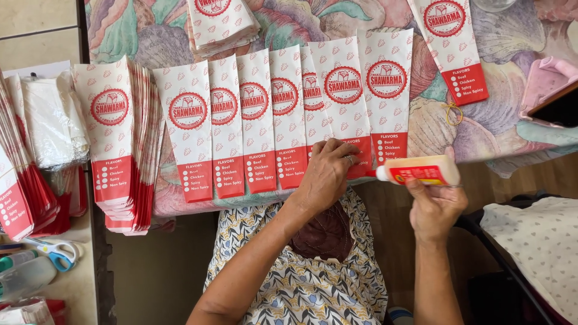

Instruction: Arranging paper bags in an overlapping row on a table and applying glue to their edges for assembly.

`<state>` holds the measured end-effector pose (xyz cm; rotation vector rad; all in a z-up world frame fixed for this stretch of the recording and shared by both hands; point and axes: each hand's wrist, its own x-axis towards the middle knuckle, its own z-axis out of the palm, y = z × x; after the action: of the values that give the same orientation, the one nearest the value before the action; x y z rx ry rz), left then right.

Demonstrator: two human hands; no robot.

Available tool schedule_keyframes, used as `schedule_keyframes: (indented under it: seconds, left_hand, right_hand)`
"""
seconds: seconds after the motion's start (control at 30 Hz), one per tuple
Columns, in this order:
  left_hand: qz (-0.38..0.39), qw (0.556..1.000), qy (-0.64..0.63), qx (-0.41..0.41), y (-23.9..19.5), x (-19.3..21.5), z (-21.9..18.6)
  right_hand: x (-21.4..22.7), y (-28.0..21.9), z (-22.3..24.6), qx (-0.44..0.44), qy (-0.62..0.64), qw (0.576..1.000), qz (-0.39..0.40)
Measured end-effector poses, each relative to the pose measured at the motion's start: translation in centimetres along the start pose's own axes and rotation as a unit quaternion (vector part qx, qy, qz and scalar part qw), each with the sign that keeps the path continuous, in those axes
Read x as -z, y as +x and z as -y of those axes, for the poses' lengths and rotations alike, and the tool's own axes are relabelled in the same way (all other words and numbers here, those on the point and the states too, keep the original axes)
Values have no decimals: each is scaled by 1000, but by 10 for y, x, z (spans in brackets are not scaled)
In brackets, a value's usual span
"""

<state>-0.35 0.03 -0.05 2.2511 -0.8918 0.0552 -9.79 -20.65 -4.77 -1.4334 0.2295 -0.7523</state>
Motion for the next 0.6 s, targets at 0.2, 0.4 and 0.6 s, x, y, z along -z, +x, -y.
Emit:
schedule_keyframes:
  seconds: [0.2,0.4,0.6]
  left_hand:
    - [-29,996,-33,-72,-10,18,18]
    - [17,998,63,14,-39,35,37]
    - [42,997,53,37,-43,51,25]
  right_hand:
    - [9,7,21,-43,44,998,-15]
    - [-9,-7,-39,-3,69,998,12]
    - [-30,-19,-27,-22,14,996,83]
